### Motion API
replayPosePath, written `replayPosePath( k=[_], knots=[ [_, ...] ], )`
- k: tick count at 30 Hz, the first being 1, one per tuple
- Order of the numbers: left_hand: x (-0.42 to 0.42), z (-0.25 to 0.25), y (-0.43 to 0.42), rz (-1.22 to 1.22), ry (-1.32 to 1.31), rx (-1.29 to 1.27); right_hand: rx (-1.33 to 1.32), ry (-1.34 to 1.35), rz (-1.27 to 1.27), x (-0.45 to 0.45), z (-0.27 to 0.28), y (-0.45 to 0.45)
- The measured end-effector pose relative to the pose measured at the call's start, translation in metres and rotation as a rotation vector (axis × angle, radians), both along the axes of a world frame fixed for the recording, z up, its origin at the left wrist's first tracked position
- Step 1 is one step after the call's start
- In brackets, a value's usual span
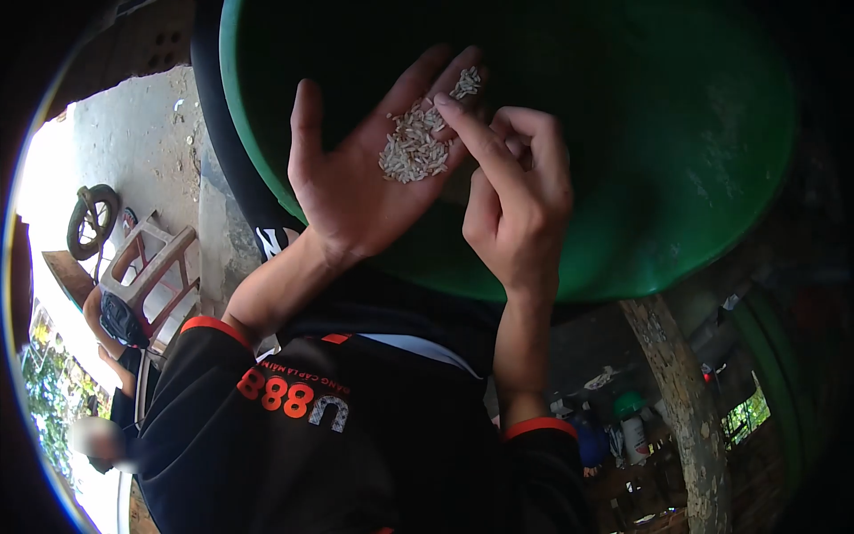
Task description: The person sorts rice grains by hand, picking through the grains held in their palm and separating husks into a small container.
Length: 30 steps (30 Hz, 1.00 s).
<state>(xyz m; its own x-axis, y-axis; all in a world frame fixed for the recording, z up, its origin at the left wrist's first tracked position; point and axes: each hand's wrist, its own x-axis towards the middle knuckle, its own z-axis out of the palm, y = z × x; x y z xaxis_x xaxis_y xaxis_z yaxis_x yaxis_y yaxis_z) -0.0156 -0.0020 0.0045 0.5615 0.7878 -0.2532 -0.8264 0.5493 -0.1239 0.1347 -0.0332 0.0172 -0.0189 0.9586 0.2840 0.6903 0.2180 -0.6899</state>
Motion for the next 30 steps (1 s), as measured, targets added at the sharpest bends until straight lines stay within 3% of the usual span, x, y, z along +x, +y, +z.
replayPosePath(
  k=[5,8,13,20,25,30],
  knots=[
    [-0.003,-0.001,0.000,0.017,-0.017,-0.040,0.010,-0.020,0.194,0.004,0.006,0.003],
    [-0.004,0.000,0.002,0.018,-0.065,-0.046,-0.004,-0.026,0.052,-0.006,0.000,0.004],
    [-0.003,0.001,0.004,0.031,-0.003,-0.040,0.000,0.012,0.243,0.001,0.005,0.001],
    [-0.001,0.000,0.004,0.031,0.013,-0.014,-0.012,-0.040,0.155,0.005,0.006,0.002],
    [0.000,0.000,0.005,0.041,-0.003,-0.053,-0.008,0.030,0.345,0.011,0.002,0.000],
    [-0.001,-0.003,0.004,0.053,-0.024,-0.059,-0.025,-0.008,0.230,0.001,0.000,0.000]
  ],
)
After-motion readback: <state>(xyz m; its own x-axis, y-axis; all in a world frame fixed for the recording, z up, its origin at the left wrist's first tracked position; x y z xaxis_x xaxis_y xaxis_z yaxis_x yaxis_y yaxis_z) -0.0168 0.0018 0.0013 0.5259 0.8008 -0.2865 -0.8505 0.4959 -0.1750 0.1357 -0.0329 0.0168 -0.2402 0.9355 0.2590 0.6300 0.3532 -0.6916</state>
